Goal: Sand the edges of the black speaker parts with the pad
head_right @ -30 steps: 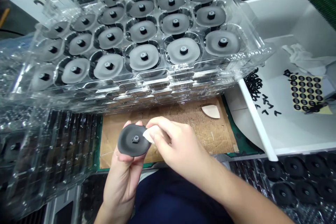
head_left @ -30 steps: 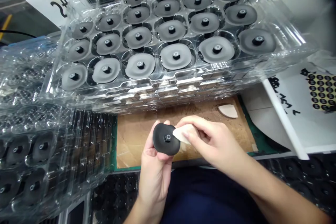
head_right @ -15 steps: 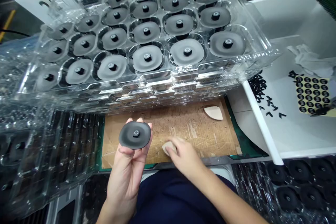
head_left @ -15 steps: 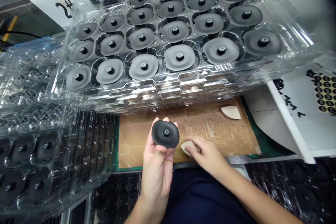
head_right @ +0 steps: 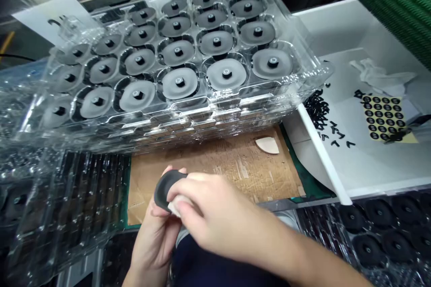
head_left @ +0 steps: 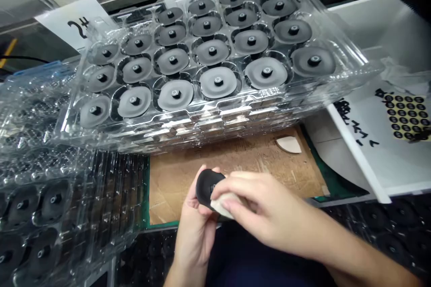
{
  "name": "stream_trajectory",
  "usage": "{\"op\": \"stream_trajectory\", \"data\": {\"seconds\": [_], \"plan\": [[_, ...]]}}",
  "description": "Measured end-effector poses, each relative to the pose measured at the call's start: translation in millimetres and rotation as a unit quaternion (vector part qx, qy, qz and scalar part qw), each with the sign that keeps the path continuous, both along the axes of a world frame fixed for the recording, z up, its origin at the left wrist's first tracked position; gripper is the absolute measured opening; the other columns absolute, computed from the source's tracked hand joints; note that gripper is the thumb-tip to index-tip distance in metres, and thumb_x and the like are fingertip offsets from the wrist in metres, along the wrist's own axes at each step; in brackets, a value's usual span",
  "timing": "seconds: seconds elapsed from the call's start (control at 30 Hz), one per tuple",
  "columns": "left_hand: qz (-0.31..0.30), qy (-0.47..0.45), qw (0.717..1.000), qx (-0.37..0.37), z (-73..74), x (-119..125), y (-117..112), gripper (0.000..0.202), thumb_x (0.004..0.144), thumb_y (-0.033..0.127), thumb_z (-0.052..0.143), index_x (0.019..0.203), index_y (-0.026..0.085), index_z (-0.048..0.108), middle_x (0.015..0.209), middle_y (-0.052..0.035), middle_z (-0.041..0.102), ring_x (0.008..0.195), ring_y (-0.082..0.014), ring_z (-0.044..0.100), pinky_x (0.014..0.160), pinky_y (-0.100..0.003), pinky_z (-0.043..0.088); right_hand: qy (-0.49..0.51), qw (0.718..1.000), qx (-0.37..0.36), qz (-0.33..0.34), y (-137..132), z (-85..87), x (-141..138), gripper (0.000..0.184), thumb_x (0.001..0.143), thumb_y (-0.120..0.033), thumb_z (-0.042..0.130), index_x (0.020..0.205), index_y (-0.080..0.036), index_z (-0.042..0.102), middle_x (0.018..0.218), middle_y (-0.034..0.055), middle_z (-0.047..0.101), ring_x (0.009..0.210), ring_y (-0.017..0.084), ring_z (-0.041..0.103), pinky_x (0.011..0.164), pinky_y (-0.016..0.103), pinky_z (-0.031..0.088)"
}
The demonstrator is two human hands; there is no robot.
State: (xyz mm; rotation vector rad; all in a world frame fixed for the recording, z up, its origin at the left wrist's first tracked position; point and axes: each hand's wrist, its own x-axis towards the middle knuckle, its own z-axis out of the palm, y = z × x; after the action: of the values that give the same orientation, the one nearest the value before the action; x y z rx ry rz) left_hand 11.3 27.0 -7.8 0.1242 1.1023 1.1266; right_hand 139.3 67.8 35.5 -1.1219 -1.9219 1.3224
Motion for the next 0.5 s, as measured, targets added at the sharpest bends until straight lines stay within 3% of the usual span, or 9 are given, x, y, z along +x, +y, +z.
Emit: {"op": "stream_trajectory", "data": {"seconds": [0.13,0.17,0.3,0.37,0.43,0.5], "plan": [[-0.031,-0.022,0.999,0.012,0.0,1.0,-0.7,0.027,0.060,0.025,0.082,0.085,0.020,0.072,0.075,0.0014,0.071,0.071,-0.0117,0.065,0.074,-0.021,0.054,0.001,0.992,0.068,-0.106,-2.0,-7.0,-7.0,0.022,0.090,-0.013,0.045,0.100,-0.012,0.065,0.089,0.0057,0.065,0.079,0.015,0.061,0.072,0.025,0.046],[-0.037,-0.028,0.999,0.009,0.7,0.3,-1.1,0.029,0.059,0.026,0.083,0.085,0.020,0.072,0.077,0.0011,0.071,0.074,-0.0125,0.065,0.077,-0.022,0.053,0.014,0.991,0.071,-0.109,-4.3,-6.7,-5.6,0.022,0.091,-0.014,0.045,0.101,-0.011,0.064,0.089,0.0064,0.064,0.080,0.015,0.061,0.072,0.024,0.047],[-0.049,-0.038,0.998,-0.008,3.8,-6.5,-3.8,0.050,0.054,0.023,0.086,0.102,0.027,0.070,0.106,-0.0024,0.072,0.096,-0.0170,0.065,0.084,-0.022,0.051,0.020,1.000,-0.018,-0.006,-17.0,1.8,17.0,0.018,0.088,-0.009,0.050,0.094,-0.018,0.065,0.083,-0.0018,0.065,0.071,0.007,0.058,0.065,0.015,0.043],[-0.064,-0.052,0.997,-0.004,4.7,-7.4,-5.1,0.056,0.053,0.026,0.086,0.106,0.026,0.069,0.110,-0.0046,0.072,0.098,-0.0180,0.065,0.084,-0.021,0.050,-0.034,0.999,-0.026,-0.018,-20.3,6.3,28.4,0.019,0.086,-0.008,0.052,0.092,-0.020,0.065,0.079,-0.0037,0.064,0.067,0.006,0.057,0.060,0.016,0.041],[-0.069,-0.060,0.996,0.006,6.0,-5.1,-5.9,0.061,0.051,0.028,0.087,0.109,0.026,0.068,0.109,-0.0050,0.071,0.099,-0.0191,0.064,0.085,-0.023,0.050,-0.094,0.993,0.034,-0.062,-18.7,8.6,32.0,0.018,0.086,-0.008,0.051,0.093,-0.018,0.065,0.077,-0.0014,0.065,0.067,0.010,0.056,0.062,0.022,0.041],[-0.065,-0.051,0.997,0.005,8.6,-1.5,-6.5,0.061,0.053,0.030,0.086,0.110,0.026,0.067,0.106,-0.0050,0.071,0.099,-0.0215,0.063,0.087,-0.028,0.050,-0.118,0.975,0.161,-0.093,-12.0,7.9,28.4,0.019,0.088,-0.010,0.050,0.094,-0.016,0.067,0.076,0.0017,0.067,0.069,0.014,0.054,0.066,0.029,0.039]]}}
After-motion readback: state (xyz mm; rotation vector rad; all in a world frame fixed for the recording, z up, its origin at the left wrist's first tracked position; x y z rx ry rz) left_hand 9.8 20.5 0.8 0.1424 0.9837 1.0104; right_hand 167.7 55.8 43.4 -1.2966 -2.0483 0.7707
